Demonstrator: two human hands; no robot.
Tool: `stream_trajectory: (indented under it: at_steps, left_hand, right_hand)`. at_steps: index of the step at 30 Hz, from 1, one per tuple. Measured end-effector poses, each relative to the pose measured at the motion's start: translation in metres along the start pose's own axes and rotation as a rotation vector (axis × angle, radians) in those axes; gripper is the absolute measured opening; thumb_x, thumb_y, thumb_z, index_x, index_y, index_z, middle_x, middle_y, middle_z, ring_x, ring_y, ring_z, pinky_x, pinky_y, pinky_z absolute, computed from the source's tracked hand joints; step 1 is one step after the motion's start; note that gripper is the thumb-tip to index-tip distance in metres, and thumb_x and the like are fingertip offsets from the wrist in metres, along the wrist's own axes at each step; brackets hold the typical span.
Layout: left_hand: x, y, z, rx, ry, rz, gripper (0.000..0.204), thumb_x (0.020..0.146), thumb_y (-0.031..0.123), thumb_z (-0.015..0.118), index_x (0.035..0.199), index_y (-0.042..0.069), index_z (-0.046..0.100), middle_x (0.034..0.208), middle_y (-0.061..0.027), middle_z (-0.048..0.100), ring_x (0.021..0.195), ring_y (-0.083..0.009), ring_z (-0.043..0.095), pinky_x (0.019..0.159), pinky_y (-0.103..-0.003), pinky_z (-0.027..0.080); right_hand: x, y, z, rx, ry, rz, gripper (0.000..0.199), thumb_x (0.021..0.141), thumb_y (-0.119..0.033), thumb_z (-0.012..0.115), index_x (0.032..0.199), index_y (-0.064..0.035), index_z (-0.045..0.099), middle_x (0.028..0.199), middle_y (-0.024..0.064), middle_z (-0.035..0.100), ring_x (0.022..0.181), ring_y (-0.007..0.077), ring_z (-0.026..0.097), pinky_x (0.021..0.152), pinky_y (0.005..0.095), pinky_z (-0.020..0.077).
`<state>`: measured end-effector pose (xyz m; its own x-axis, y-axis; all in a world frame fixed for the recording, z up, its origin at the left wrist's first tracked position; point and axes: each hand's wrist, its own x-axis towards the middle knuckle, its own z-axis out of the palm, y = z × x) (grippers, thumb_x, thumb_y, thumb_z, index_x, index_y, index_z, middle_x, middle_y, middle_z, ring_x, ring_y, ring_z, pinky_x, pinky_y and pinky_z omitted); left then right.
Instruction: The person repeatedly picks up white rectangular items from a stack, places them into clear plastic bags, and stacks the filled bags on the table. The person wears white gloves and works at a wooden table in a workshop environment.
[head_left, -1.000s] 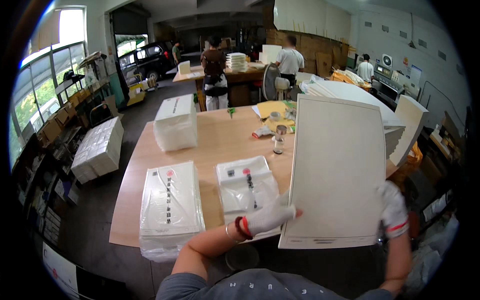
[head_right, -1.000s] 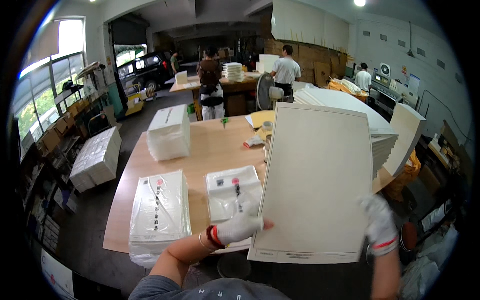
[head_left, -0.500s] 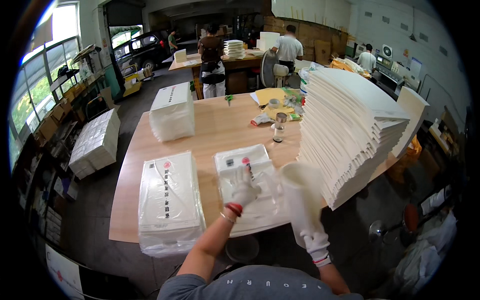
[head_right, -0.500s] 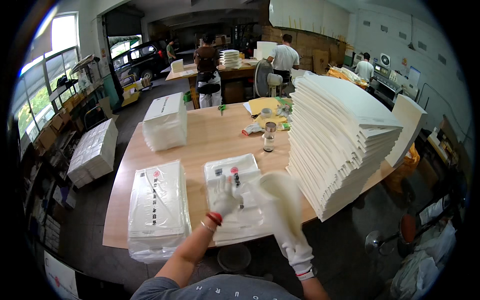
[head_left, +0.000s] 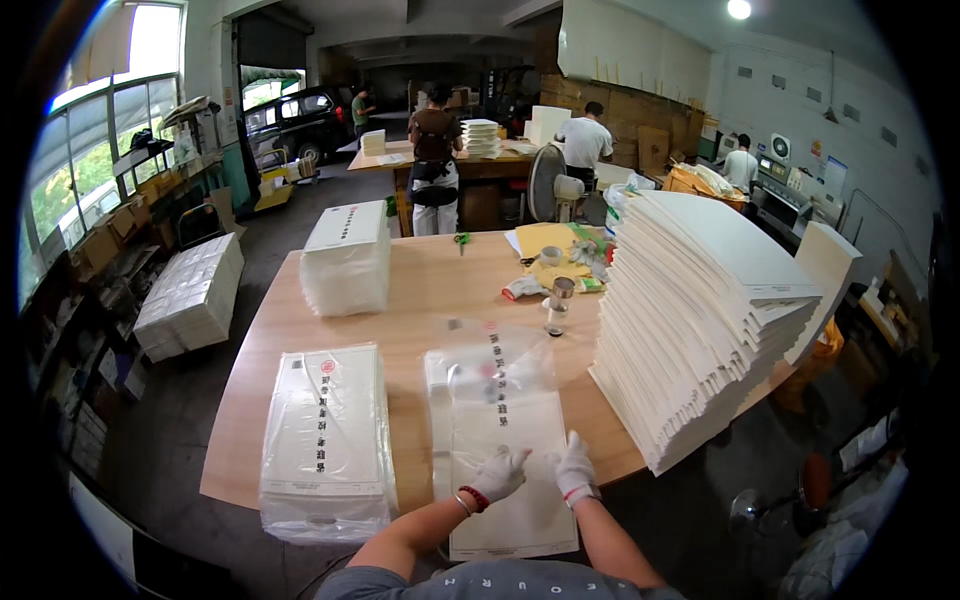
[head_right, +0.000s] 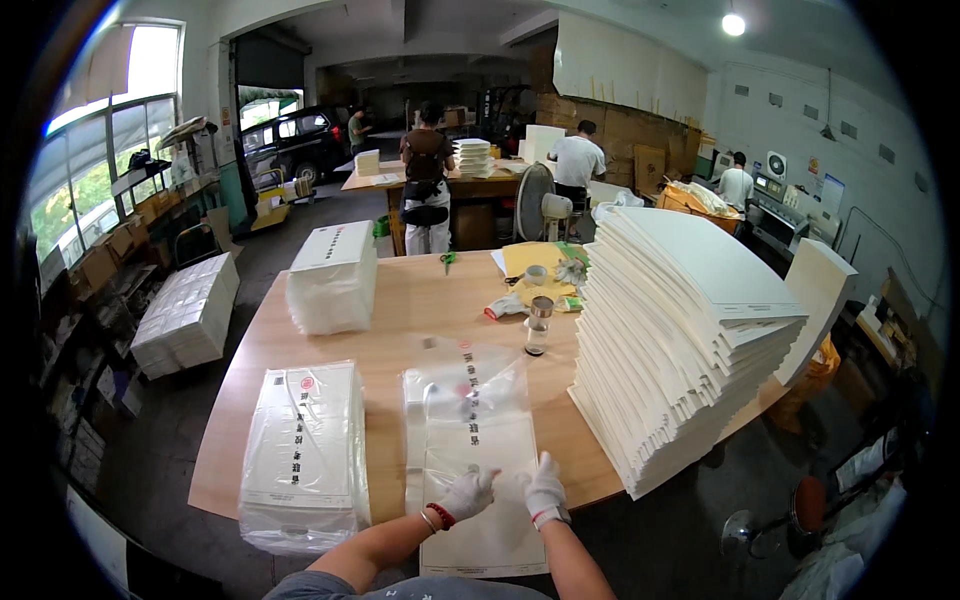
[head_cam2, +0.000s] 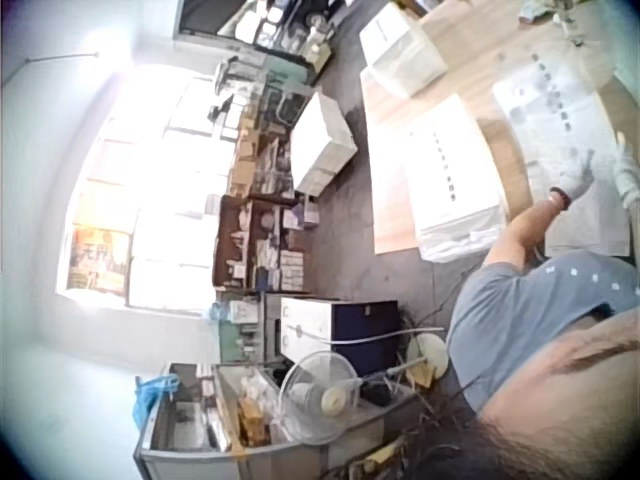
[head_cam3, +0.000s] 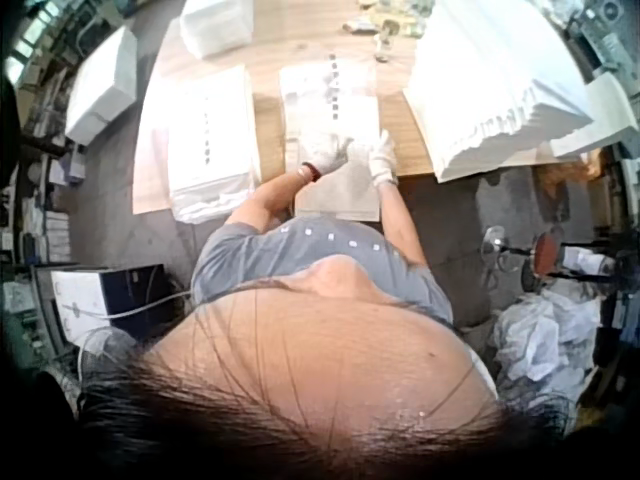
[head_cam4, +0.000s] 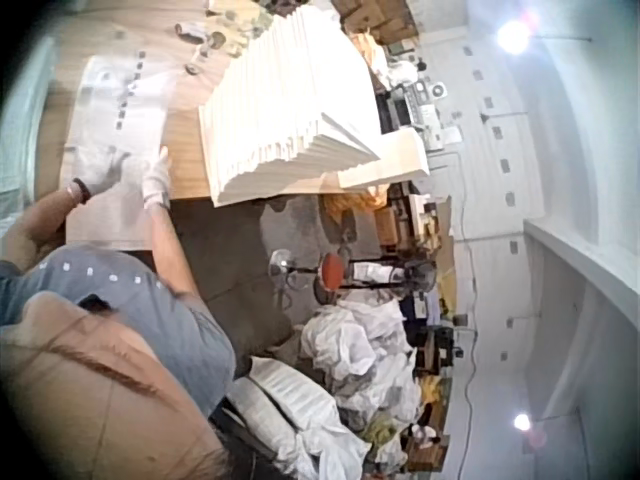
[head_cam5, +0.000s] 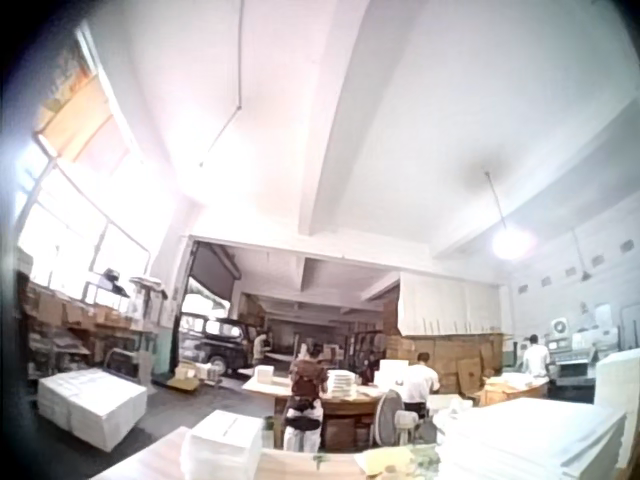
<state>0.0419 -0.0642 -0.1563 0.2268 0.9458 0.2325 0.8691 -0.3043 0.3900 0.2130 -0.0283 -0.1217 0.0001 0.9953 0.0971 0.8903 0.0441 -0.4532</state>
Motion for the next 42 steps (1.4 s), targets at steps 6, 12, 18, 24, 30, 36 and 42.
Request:
stream_trajectory:
  at_steps: [6,12,18,24,30,36,42]
  left_hand:
    - [-0.039,-0.119,0.045,0.158,0.169,-0.527,0.049,0.081,0.018,0.055,0.128,0.015,0.041,0.081,-0.0105,0.06,0.074,-0.0293,0.06,0.061,-0.041,0.047]
    - [-0.073,-0.08,0.016,-0.21,0.477,-0.566,0.03,0.09,0.019,0.041,0.12,0.016,0.043,0.112,-0.0192,0.051,0.086,-0.0312,0.058,0.064,-0.047,0.045]
    - [-0.141,0.032,-0.08,0.028,-0.091,-0.751,0.022,0.086,0.02,0.05,0.106,0.011,0.05,0.1,-0.0165,0.054,0.082,-0.0331,0.058,0.062,-0.043,0.048]
    - [-0.242,0.049,-0.059,-0.632,0.095,-0.314,0.004,0.079,0.005,0.051,0.081,0.003,0.054,0.084,-0.0144,0.056,0.069,-0.0269,0.058,0.059,-0.037,0.047]
    - [-0.205,0.066,-0.106,-0.681,0.239,-0.669,0.005,0.073,-0.003,0.049,0.076,0.001,0.052,0.073,-0.0114,0.054,0.069,-0.0212,0.056,0.061,-0.031,0.045]
    - [-0.175,0.075,-0.128,-0.639,0.242,-0.254,0.01,0.069,-0.002,0.053,0.076,0.005,0.049,0.072,-0.0115,0.049,0.065,-0.025,0.053,0.059,-0.032,0.043]
    - [-0.187,0.062,-0.193,-0.195,0.673,0.05,0.004,0.071,0.005,0.054,0.071,0.007,0.051,0.072,-0.0075,0.054,0.056,-0.0231,0.054,0.047,-0.032,0.041]
  right_hand:
    - [0.065,0.028,0.038,-0.119,-0.384,-0.069,0.053,0.089,-0.03,0.034,0.136,-0.0099,0.021,0.102,0.0249,0.059,0.088,0.0412,0.059,0.076,0.0515,0.0442]
    - [0.021,0.042,0.016,-0.119,-0.56,-0.149,0.076,0.083,-0.017,0.039,0.141,-0.0079,-0.009,0.1,0.0305,0.057,0.087,0.0417,0.059,0.078,0.0502,0.0438]
    - [-0.068,0.065,-0.007,0.095,-0.584,-0.221,0.084,0.084,-0.023,0.048,0.14,-0.0082,-0.013,0.085,0.0296,0.06,0.074,0.0428,0.06,0.066,0.0526,0.0447]
    - [-0.154,0.07,-0.053,-0.007,-0.489,-0.311,0.066,0.086,-0.029,0.046,0.139,-0.0053,0.015,0.074,0.0254,0.06,0.062,0.0402,0.059,0.054,0.0548,0.0414]
    - [-0.179,0.081,-0.056,0.138,-0.393,-0.287,0.05,0.084,-0.025,0.052,0.131,-0.0126,0.041,0.081,0.02,0.062,0.073,0.0303,0.062,0.066,0.0386,0.0488]
    - [-0.163,0.076,-0.042,1.318,-0.542,0.752,0.029,0.087,-0.019,0.049,0.108,-0.0009,0.055,0.104,0.0125,0.059,0.088,0.021,0.061,0.075,0.0356,0.0502]
    - [-0.135,-0.032,0.006,1.595,-0.685,0.072,0.035,0.087,-0.013,0.047,0.118,0.0015,0.05,0.112,0.0131,0.056,0.096,0.0215,0.058,0.083,0.0332,0.0485]
